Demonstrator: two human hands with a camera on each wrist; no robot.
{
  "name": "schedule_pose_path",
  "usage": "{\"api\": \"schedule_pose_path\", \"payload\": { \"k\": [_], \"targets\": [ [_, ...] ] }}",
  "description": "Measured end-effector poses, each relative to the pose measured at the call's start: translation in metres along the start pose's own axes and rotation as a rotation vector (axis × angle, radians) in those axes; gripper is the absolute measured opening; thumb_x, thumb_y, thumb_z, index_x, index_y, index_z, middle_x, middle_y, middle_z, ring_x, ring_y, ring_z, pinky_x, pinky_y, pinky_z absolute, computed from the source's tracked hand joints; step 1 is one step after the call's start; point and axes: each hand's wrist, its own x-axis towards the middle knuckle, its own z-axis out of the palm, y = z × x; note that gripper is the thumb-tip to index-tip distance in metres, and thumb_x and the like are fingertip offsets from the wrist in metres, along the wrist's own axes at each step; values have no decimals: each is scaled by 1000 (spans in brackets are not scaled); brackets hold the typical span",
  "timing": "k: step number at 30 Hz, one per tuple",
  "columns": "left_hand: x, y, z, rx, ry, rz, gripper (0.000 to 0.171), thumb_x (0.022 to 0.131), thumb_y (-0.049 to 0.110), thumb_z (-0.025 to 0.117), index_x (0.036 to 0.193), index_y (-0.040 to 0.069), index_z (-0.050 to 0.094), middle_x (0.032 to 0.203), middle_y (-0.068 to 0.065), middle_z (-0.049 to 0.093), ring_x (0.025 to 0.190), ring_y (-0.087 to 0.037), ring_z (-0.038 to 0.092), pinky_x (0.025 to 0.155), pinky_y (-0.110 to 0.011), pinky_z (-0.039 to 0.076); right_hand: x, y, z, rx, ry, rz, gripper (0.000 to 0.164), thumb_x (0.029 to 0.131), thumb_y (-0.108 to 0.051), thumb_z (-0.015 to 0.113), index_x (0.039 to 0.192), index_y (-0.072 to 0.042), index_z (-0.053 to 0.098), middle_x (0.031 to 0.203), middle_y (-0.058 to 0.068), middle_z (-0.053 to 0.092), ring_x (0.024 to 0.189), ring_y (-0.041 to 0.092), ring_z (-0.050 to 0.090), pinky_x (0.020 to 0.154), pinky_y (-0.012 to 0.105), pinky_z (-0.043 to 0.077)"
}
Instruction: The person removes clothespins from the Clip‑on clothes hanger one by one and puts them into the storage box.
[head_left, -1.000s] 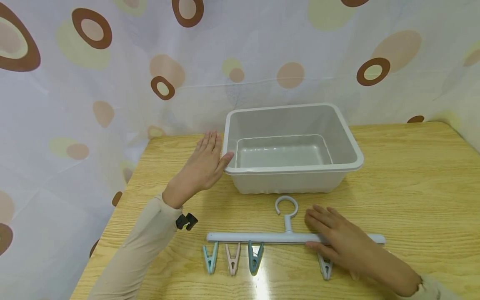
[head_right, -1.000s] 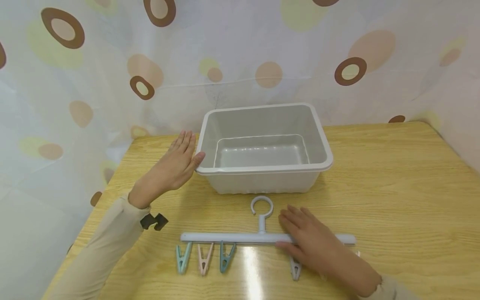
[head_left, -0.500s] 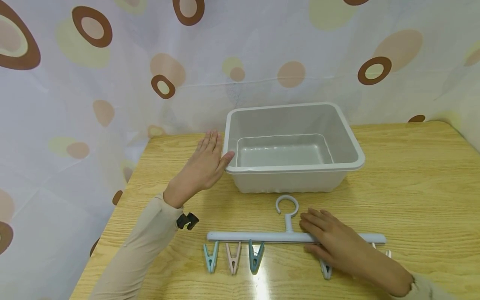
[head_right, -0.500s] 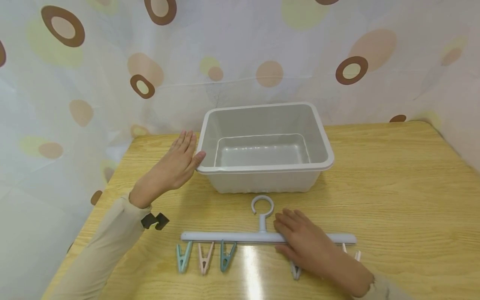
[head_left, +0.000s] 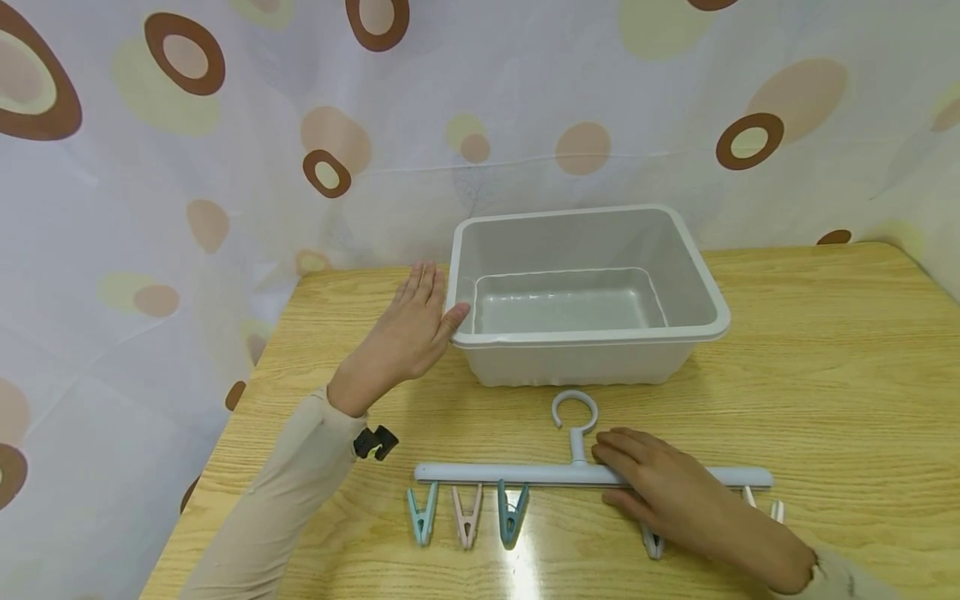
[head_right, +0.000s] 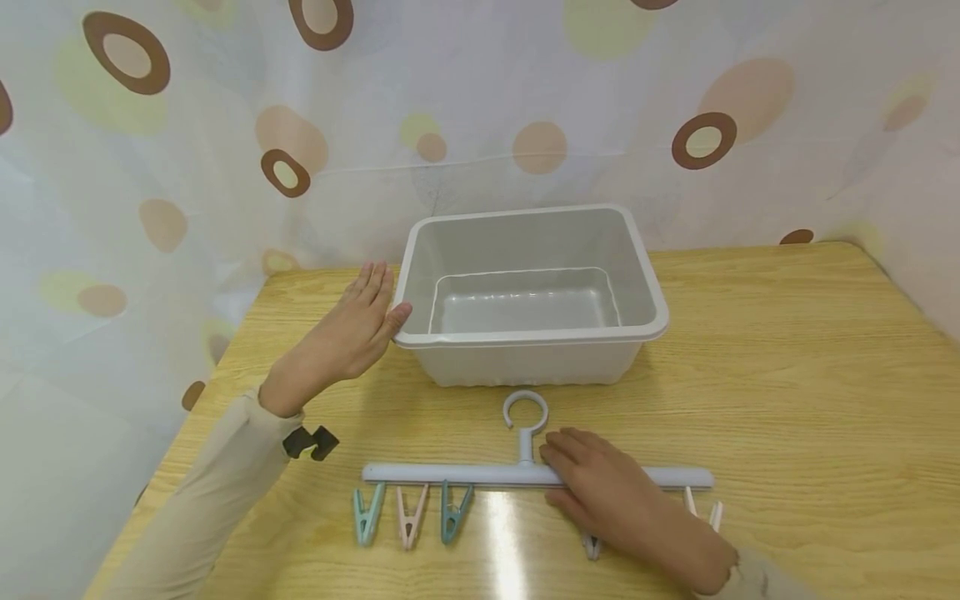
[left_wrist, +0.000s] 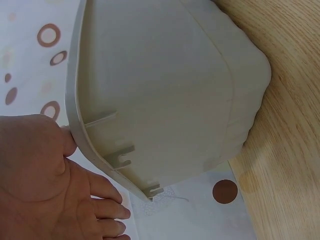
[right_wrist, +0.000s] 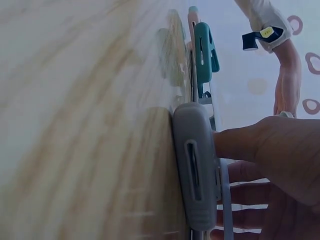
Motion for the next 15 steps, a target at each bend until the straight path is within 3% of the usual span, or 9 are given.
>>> {"api": "schedule_pose_path", "payload": {
  "k": [15],
  "targets": [
    [0, 2, 0, -17, 1, -2, 70, 106, 43, 19, 148, -12, 8, 155, -28, -3, 144, -36, -9, 117, -45, 3, 3, 0, 0, -21, 6, 16, 41, 84, -24, 75, 116, 0, 64, 115, 12, 64, 103, 27, 61, 84, 43, 53]
  ]
}}
